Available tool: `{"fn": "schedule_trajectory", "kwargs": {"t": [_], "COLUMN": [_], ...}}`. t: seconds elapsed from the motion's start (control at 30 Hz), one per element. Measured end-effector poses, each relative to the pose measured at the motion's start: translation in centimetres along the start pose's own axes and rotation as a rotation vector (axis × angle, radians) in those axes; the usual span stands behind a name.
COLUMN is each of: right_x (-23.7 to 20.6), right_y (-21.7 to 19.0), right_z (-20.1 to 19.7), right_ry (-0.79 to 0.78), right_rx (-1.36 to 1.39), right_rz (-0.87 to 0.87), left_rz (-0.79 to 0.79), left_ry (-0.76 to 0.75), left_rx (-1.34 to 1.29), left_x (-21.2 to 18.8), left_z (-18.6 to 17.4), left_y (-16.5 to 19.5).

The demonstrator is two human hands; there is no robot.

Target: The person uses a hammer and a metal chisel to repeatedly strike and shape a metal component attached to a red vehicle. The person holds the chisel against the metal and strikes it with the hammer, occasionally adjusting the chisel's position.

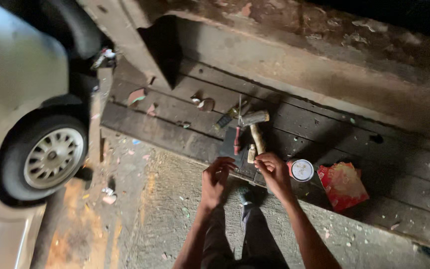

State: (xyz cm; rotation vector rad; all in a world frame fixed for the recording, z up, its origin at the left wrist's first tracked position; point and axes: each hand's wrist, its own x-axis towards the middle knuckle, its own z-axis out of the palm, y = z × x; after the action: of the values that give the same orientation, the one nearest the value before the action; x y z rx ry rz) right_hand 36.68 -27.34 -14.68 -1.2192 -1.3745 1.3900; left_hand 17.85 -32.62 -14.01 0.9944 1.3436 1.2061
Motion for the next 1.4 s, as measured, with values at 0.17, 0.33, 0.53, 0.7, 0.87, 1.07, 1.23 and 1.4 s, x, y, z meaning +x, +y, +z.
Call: {"fn": "schedule_trajectory", "kwargs": {"t": [0.17,0.33,0.53,0.7,0.87,1.07,1.23,1.4], "right_x": [2.2,4.6,6.9,8.2,8.3,6.6,4.0,2.1], "right_y": [3.2,5.9,9.1,10.0,9.0,6.0,2.0,-2.3], "right_z": [1.7,2.1,2.6,2.8,2.9,3.3,4.0,5.8], "right_ry": [0.244,0.342,0.439,0.472,0.457,0.461,0.437,0.307], "right_rx": [-0.288,-0.687,-0.716,-0.799,-0.795,-0.665,-0.499,-0.152], "right_rz": [0.057,-0.028,-0.067,-0.029,0.108,-0.008,-0.051,0.113], "left_rz": [0.197,0.302,0.381,0.406,0.357,0.322,0.333,0.435], "left_ry": [-0.135,-0.194,-0.272,-0.276,-0.251,-0.17,-0.084,0.051], "left_rx": [0.177,0.475,0.797,0.793,0.417,0.227,0.176,0.177], "left_x": [5.0,8.7,11.6,12.3,11.6,10.4,8.4,6.0], "left_z": [0.0,0.0,0.7,1.4,1.6,0.5,-2.5,-6.3], "left_y": [-3.2,-6.2,-8.7,-9.1,-8.3,-5.8,-1.3,5.0]}}
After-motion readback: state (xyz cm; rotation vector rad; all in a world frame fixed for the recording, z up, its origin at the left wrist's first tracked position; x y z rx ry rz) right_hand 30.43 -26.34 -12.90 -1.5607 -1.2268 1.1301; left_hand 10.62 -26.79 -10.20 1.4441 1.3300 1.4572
